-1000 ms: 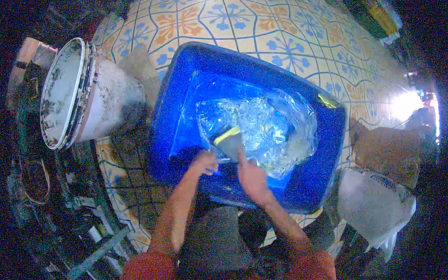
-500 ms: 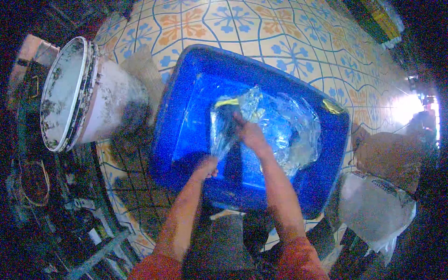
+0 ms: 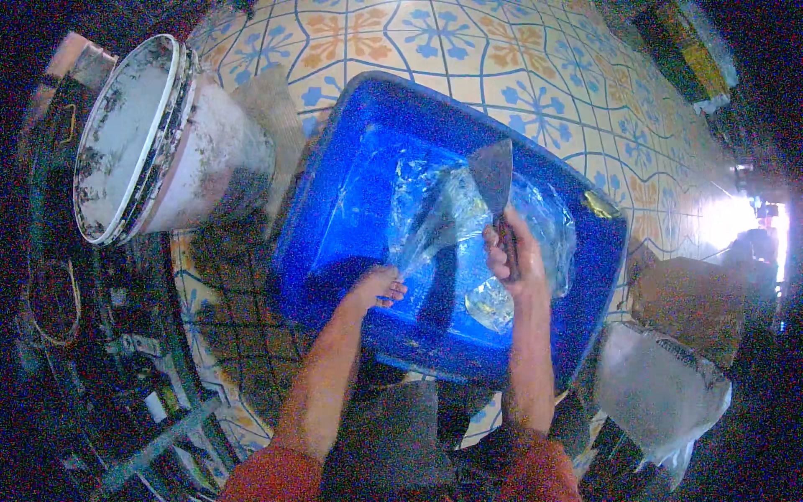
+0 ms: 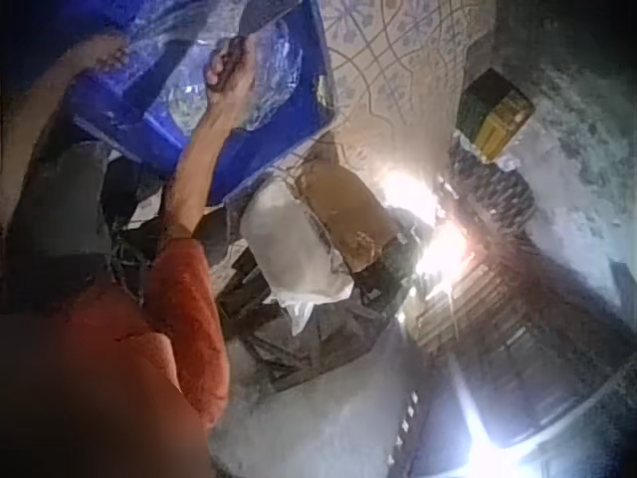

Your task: The person adds yellow solid fat to a large mass of dough inside a industrial mixer and then uses a putty knife to scrape the remaining fat from the plastic packaging into a blue tray.

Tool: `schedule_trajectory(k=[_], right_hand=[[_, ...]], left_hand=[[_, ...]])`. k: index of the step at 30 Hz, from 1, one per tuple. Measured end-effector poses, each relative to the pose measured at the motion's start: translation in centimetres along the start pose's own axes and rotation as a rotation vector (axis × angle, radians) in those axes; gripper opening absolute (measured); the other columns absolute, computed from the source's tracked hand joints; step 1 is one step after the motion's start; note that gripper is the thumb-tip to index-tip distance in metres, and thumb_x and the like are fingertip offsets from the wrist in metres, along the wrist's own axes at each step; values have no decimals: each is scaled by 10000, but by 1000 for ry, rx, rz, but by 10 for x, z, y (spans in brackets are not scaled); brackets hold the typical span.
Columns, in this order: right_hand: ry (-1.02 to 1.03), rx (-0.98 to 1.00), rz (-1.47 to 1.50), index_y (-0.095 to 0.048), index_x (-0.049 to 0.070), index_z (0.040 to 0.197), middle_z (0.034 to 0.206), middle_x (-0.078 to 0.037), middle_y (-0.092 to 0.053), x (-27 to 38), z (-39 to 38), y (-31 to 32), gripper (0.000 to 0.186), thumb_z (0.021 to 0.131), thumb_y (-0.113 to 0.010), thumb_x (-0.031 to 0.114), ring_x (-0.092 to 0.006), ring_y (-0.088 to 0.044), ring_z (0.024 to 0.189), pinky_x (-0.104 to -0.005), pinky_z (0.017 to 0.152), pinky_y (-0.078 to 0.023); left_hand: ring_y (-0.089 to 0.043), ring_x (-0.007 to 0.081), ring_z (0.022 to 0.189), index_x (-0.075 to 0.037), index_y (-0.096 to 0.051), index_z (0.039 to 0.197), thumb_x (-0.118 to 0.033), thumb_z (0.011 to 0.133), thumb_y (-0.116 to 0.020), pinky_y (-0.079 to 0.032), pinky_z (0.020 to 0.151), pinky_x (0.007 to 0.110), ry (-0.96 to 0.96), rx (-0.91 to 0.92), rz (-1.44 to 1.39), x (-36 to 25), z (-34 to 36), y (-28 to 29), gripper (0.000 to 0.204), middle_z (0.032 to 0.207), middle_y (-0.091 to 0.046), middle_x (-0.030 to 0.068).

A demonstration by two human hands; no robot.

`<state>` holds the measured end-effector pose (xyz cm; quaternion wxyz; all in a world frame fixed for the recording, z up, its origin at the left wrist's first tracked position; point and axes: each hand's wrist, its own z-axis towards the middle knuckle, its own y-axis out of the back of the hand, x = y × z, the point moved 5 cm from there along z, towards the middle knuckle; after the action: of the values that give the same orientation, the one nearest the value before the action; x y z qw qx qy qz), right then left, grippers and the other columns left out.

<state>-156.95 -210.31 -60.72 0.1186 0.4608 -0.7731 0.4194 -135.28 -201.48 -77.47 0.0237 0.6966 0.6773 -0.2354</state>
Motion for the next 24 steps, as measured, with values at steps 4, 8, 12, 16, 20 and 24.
schedule_trajectory(k=[4,8,12,16,20,24], right_hand=[[313,-160,-1067,-453,180,1312,702,-104,-585,-49,-5,2,444,890,-534,289,-198,-558,486,-334,391,-440],[340,-24,-2089,-356,221,1380,759,-179,-606,-138,13,1,545,862,-525,201,-333,-615,596,-475,531,-475],[475,-193,-2009,-355,255,1380,834,-213,-609,-140,73,-10,589,822,-497,132,-386,-617,653,-488,565,-491],[566,-235,-1970,-449,220,1319,832,-240,-612,-85,143,-85,485,843,-487,139,-411,-609,675,-480,585,-491],[653,-238,-1800,-524,194,1258,825,-257,-615,-48,86,-31,395,867,-484,155,-395,-608,643,-465,567,-487],[429,-208,-2022,-439,221,1333,797,-232,-606,-130,7,-11,506,840,-506,123,-399,-590,571,-472,528,-483]], left_hand=[[-616,170,582,-79,-590,845,-357,835,-475,-452,501,364,28,-93,144,10,5,11,300,765,-656,65],[-608,189,527,-53,-599,742,-319,818,-471,-460,476,368,56,-103,466,2,4,-4,305,672,-639,97],[-635,253,564,-22,-624,744,-233,824,-464,-499,547,408,-62,-25,715,13,18,-9,277,674,-643,148],[-665,289,672,-23,-664,834,-137,803,-431,-507,667,427,-277,-435,1191,54,47,24,262,811,-666,184],[-664,270,676,-15,-660,838,-168,804,-458,-503,633,424,84,-84,718,22,9,-11,256,824,-671,166],[-574,208,504,-37,-635,822,-282,823,-498,-448,453,389,102,-89,954,43,14,19,280,644,-617,103]])
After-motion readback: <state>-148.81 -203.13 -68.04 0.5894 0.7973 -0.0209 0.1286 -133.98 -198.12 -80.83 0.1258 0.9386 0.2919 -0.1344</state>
